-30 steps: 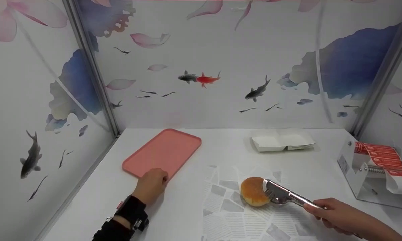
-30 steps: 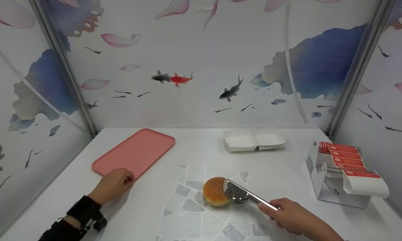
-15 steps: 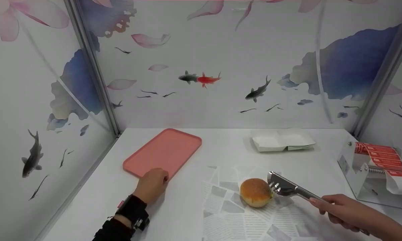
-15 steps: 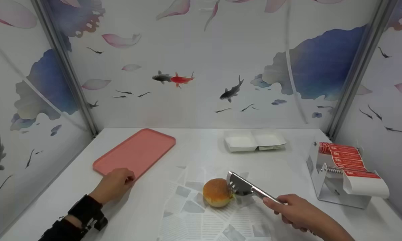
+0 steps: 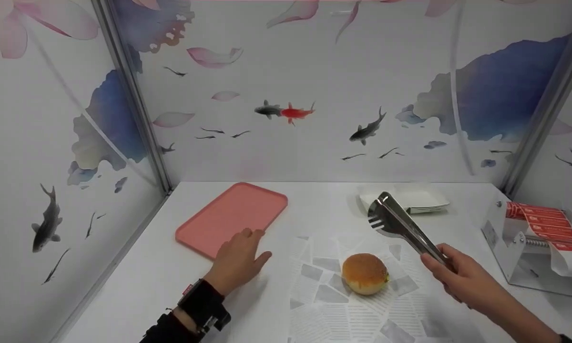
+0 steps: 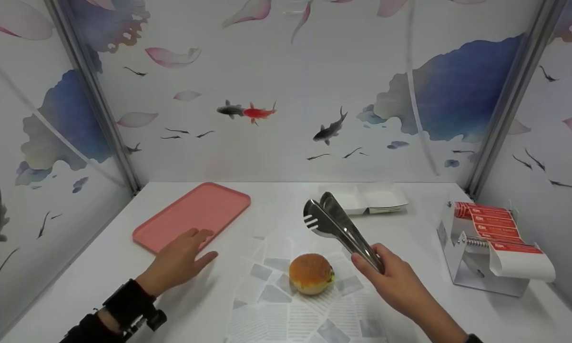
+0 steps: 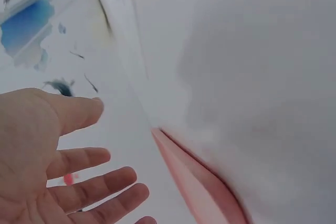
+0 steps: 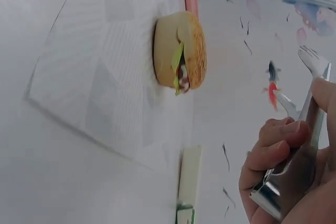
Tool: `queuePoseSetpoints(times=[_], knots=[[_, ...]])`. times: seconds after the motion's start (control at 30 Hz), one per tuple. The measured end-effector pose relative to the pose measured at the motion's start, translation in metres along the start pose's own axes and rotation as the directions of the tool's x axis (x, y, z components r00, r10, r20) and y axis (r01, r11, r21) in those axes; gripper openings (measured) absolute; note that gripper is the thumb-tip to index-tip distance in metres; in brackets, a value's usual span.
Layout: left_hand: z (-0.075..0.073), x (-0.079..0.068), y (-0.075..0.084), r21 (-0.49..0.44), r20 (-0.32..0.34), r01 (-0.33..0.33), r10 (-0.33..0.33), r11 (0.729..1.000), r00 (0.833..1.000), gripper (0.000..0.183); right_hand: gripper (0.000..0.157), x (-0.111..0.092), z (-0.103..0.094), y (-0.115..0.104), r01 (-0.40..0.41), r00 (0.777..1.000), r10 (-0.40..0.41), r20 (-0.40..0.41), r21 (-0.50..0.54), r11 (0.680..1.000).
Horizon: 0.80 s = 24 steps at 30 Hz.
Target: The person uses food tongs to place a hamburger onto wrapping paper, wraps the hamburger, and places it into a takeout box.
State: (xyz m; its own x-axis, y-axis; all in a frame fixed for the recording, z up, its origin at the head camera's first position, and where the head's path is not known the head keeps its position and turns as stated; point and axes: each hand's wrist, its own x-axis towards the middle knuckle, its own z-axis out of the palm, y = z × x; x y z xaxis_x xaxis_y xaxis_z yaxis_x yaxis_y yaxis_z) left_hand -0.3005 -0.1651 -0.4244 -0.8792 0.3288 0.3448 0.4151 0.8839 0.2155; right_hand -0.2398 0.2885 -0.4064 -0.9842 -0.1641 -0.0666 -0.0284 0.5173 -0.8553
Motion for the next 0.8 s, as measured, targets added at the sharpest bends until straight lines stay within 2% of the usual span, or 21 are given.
queuePoseSetpoints(times=[0.1, 0.2, 0.27, 0.37, 0.47, 0.53, 0.6, 0.63, 0.73, 0.8], knots=[[-0.006, 0.002, 0.034, -0.151, 0.054, -0.023, 0.032, 0.988, 0.998, 0.055, 0.039, 0.005, 0.018, -0.014, 0.099, 0.995, -0.098, -0.028, 0.048, 0.994], [-0.008, 0.003, 0.066, -0.338, 0.092, -0.061, 0.097, 0.939, 0.991, 0.059, 0.037, 0.009, 0.039, -0.03, 0.153, 0.987, -0.149, -0.064, 0.065, 0.986], [-0.009, 0.005, 0.086, -0.454, 0.115, -0.067, 0.133, 0.889, 0.984, 0.063, 0.038, 0.013, 0.054, -0.04, 0.167, 0.983, -0.161, -0.091, 0.065, 0.984], [-0.007, 0.007, 0.11, -0.599, 0.133, -0.052, 0.164, 0.799, 0.978, 0.069, 0.042, 0.019, 0.078, -0.054, 0.19, 0.975, -0.179, -0.134, 0.068, 0.98], [-0.004, 0.009, 0.127, -0.7, 0.131, -0.022, 0.158, 0.714, 0.979, 0.076, 0.045, 0.025, 0.1, -0.065, 0.227, 0.96, -0.211, -0.184, 0.066, 0.972], [-0.002, 0.01, 0.135, -0.747, 0.113, -0.002, 0.13, 0.664, 0.985, 0.08, 0.047, 0.029, 0.114, -0.07, 0.275, 0.942, -0.259, -0.215, 0.048, 0.96], [0.0, 0.011, 0.141, -0.785, 0.086, 0.01, 0.093, 0.62, 0.992, 0.083, 0.047, 0.031, 0.128, -0.073, 0.337, 0.913, -0.326, -0.245, 0.003, 0.941], [0.001, 0.012, 0.144, -0.806, 0.073, 0.016, 0.073, 0.591, 0.995, 0.085, 0.047, 0.032, 0.134, -0.074, 0.376, 0.889, -0.373, -0.266, -0.043, 0.926], [0.005, 0.013, 0.148, -0.841, 0.029, 0.016, 0.016, 0.541, 0.999, 0.087, 0.047, 0.034, 0.152, -0.074, 0.493, 0.799, -0.513, -0.314, -0.146, 0.858], [0.007, 0.014, 0.149, -0.857, -0.001, 0.002, -0.006, 0.516, 1.0, 0.087, 0.05, 0.034, 0.161, -0.074, 0.572, 0.744, -0.584, -0.325, -0.143, 0.808]])
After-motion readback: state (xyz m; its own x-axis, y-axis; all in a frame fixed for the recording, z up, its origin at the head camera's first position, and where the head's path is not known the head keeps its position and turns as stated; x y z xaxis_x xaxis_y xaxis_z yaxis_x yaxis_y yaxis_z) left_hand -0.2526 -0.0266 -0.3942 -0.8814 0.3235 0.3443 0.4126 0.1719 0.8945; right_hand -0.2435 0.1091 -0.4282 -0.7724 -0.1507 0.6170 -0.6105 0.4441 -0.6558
